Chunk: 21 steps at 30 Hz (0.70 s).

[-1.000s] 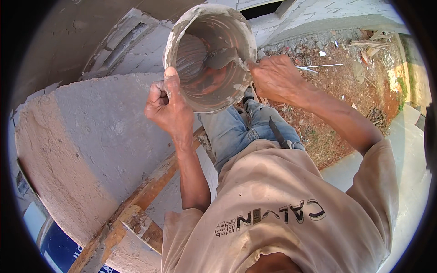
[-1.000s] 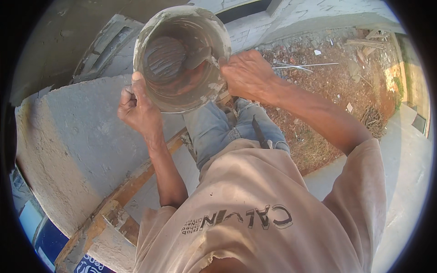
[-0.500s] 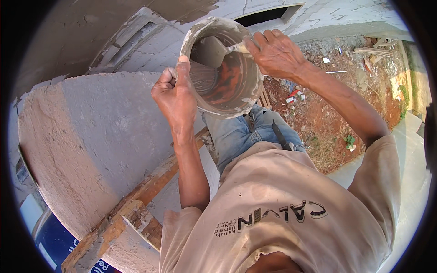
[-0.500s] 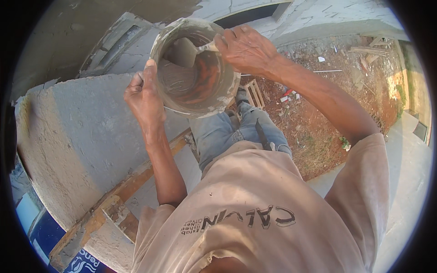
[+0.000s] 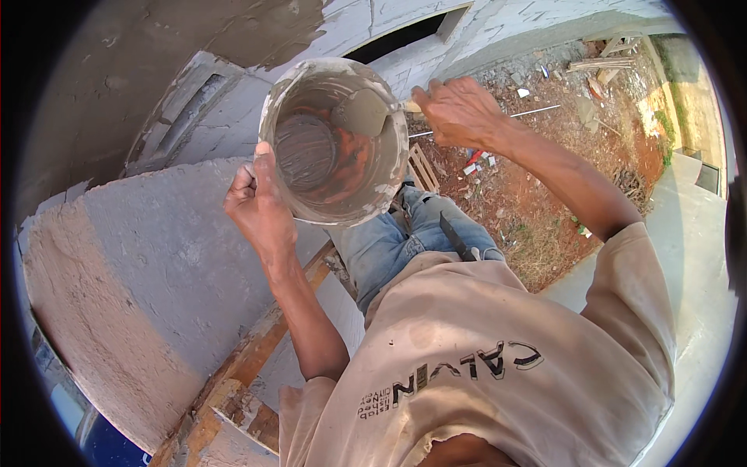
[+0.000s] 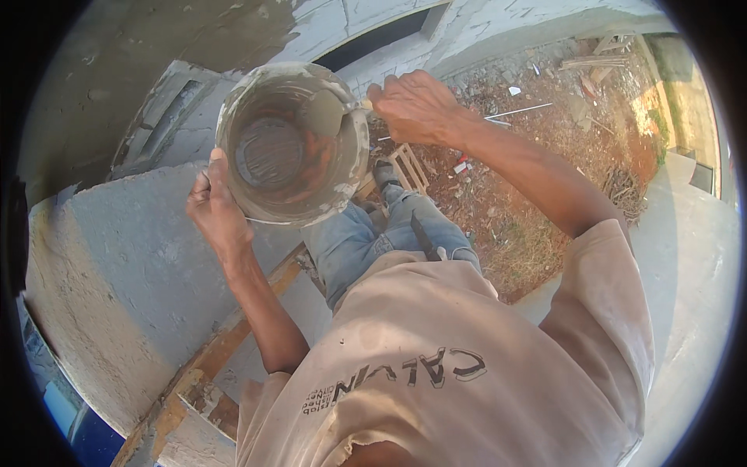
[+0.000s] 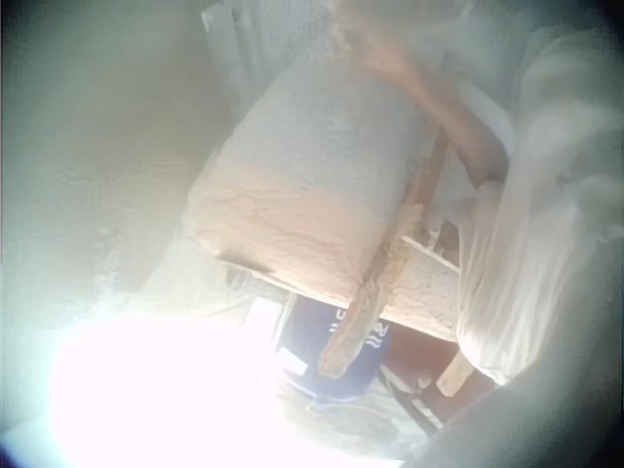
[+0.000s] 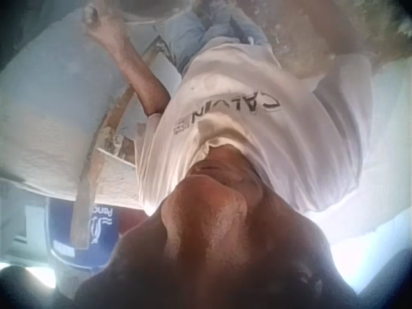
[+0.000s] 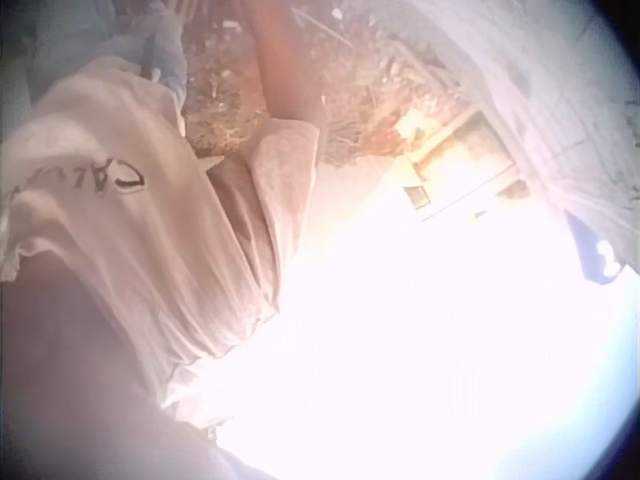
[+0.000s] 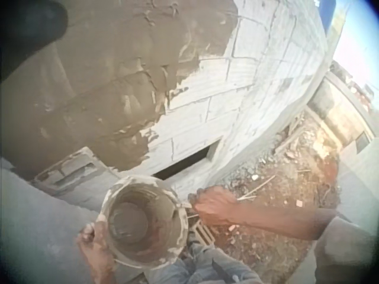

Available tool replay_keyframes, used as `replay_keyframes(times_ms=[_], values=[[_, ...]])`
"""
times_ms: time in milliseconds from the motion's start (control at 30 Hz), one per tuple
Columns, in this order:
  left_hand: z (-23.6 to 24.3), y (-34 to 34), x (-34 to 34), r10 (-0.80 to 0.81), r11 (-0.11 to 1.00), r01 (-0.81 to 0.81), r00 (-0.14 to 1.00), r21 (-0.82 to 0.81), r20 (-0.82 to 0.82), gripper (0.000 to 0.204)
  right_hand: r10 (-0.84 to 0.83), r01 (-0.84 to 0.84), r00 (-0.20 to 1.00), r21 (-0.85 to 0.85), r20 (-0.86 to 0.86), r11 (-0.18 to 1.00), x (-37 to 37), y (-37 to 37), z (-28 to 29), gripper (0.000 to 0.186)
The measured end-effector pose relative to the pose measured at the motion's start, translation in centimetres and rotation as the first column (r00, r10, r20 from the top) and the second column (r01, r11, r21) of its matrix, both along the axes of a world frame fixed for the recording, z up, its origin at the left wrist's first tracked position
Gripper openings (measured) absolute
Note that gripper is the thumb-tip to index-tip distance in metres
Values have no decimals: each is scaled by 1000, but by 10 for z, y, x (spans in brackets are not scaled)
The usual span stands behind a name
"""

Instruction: Applying plaster or mortar to a block wall using a trowel and a bucket.

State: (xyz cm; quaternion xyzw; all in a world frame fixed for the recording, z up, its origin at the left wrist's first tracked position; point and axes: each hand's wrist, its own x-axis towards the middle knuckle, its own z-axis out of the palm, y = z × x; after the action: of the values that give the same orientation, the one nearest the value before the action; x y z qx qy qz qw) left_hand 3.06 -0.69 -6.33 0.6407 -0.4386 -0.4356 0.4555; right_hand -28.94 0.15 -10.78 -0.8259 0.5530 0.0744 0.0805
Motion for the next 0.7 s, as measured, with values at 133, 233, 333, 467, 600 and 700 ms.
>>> replay_keyframes(times_ms=[133, 233, 333, 467, 600, 700], values=[[-15, 2, -4, -49, 998, 53, 992, 33, -114, 26, 6, -6, 1000, -73, 3, 997, 5, -10, 6, 46], [-24, 4, -13, 12, 999, -5, 980, 39, -196, 36, 34, -4, 989, -203, 145, 979, 10, 1, 8, 34], [-32, 2, -6, 79, 997, -75, 976, 27, -202, 35, 85, -3, 946, -252, 312, 968, 7, 20, 5, 36], [-25, -3, 1, 150, 989, -150, 968, 15, -201, 36, -94, 124, 930, -61, 355, 990, 5, 43, 1, 39], [-28, -5, 20, 123, 988, -134, 983, -78, -135, 44, -313, 284, 904, 137, 292, 949, 5, 56, 8, 40], [-36, -10, 24, 73, 984, -72, 997, -165, 1, 41, -279, 286, 893, 36, 353, 958, -2, 58, 1, 40]])
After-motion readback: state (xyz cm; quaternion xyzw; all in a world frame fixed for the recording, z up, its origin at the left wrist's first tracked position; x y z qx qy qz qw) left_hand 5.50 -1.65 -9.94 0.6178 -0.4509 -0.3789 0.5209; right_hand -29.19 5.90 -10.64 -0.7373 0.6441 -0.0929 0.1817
